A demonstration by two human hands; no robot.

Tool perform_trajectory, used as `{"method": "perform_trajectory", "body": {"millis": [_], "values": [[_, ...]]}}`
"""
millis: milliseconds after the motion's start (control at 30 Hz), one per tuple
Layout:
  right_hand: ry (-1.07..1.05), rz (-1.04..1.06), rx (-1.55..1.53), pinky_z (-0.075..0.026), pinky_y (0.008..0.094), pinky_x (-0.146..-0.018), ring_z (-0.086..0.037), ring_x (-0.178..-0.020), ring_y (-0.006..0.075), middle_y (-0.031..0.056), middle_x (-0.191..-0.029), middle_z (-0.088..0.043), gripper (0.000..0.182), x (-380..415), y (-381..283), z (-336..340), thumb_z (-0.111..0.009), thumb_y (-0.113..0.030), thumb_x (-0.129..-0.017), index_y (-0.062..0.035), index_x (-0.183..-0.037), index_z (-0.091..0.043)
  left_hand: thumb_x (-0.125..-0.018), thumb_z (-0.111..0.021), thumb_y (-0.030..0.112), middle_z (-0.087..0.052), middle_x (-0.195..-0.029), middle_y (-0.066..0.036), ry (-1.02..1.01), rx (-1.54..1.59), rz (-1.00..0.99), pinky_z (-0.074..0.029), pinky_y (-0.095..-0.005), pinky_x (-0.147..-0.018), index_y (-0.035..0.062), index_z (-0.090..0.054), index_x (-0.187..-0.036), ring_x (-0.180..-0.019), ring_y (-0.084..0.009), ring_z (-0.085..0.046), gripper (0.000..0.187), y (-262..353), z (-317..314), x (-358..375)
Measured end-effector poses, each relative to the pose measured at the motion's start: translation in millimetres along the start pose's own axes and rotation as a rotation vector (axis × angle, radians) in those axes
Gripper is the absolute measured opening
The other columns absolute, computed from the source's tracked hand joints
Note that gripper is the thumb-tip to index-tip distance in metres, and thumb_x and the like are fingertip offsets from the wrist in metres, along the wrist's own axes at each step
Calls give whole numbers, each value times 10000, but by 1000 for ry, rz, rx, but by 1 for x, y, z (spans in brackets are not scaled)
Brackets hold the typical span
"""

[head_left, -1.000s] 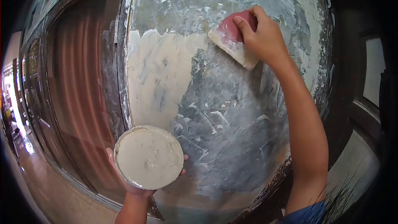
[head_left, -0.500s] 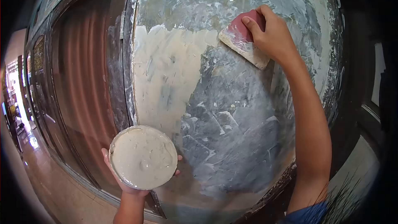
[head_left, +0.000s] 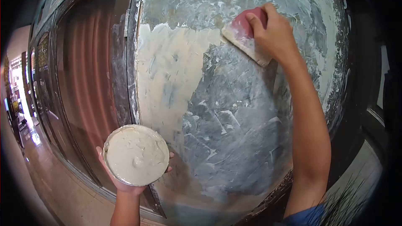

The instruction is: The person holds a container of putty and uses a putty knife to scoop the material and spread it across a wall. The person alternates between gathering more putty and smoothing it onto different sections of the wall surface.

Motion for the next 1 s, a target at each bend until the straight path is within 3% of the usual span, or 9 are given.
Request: {"method": "perform_trajectory", "body": {"millis": [33, 133, 300, 567, 833, 900, 1000], "values": [[22, 88, 54, -429, 603, -926, -694, -1029, 432, 223, -1038, -746, 401, 3, -1, -5, -640, -402, -992, -31, -1146, -639, -826, -380, 954, -417, -1567, -256, 23, 27, -3, -502, -847, -813, 234, -362, -1591, -1241, -765, -422, 1051, 0, 0, 1], [49, 85, 155, -425, 612, -917, -694, -1023, 433, 222, -1043, -743, 393, -1, 0, -2, -643, -403, -988, -34, -1121, -639, -830, -402, 944, -397, -1579, -259, 51, 61, -2, -498, -851, -819, 239, -355, -1595, -1253, -770, -405, 1042, 1, -4, 3], [128, 198, 109, -401, 602, -887, -689, -977, 423, 183, -1011, -740, 349, 8, -2, -7, -650, -385, -978, -55, -1090, -641, -832, -397, 944, -393, -1583, -257, 34, 73, -19, -494, -854, -826, 243, -347, -1599, -1249, -770, -409, 1040, 1, -4, 5], [139, 186, 30, -387, 598, -902, -683, -995, 400, 167, -980, -741, 324, -4, -5, -1, -650, -370, -976, -68, -1092, -655, -836, -383, 945, -394, -1581, -263, -3, 15, -57, -491, -858, -825, 244, -345, -1599, -1238, -771, -420, 1038, 1, -7, 5], [167, 188, 94, -386, 596, -908, -684, -1017, 399, 181, -997, -744, 336, -8, -11, -4, -652, -377, -971, -64, -1095, -660, -832, -384, 949, -418, -1572, -256, 149, 40, -77, -504, -844, -814, 252, -350, -1600, -1236, -755, -443, 1037, 1, -9, 9], [85, 258, 72, -377, 593, -924, -686, -1011, 400, 182, -1000, -746, 343, -1, -21, -9, -644, -383, -978, -59, -1091, -657, -830, -387, 950, -418, -1572, -255, 112, 32, -67, -504, -843, -813, 248, -350, -1601, -1233, -754, -447, 1043, 3, -8, 9], [93, 206, 157, -376, 590, -926, -682, -1027, 397, 181, -1000, -746, 340, -4, -15, -15, -632, -381, -988, -56, -1085, -653, -830, -391, 950, -420, -1571, -250, 66, 2, -56, -506, -841, -811, 246, -350, -1601, -1227, -752, -453, 1045, 4, -7, 11]]}}
Point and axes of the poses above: each hand's wrist, its own x-axis away from the middle knuckle, its own z-axis out of the back of the hand, y = z × x, the point moved 4 cm from there along -x, towards the middle knuckle
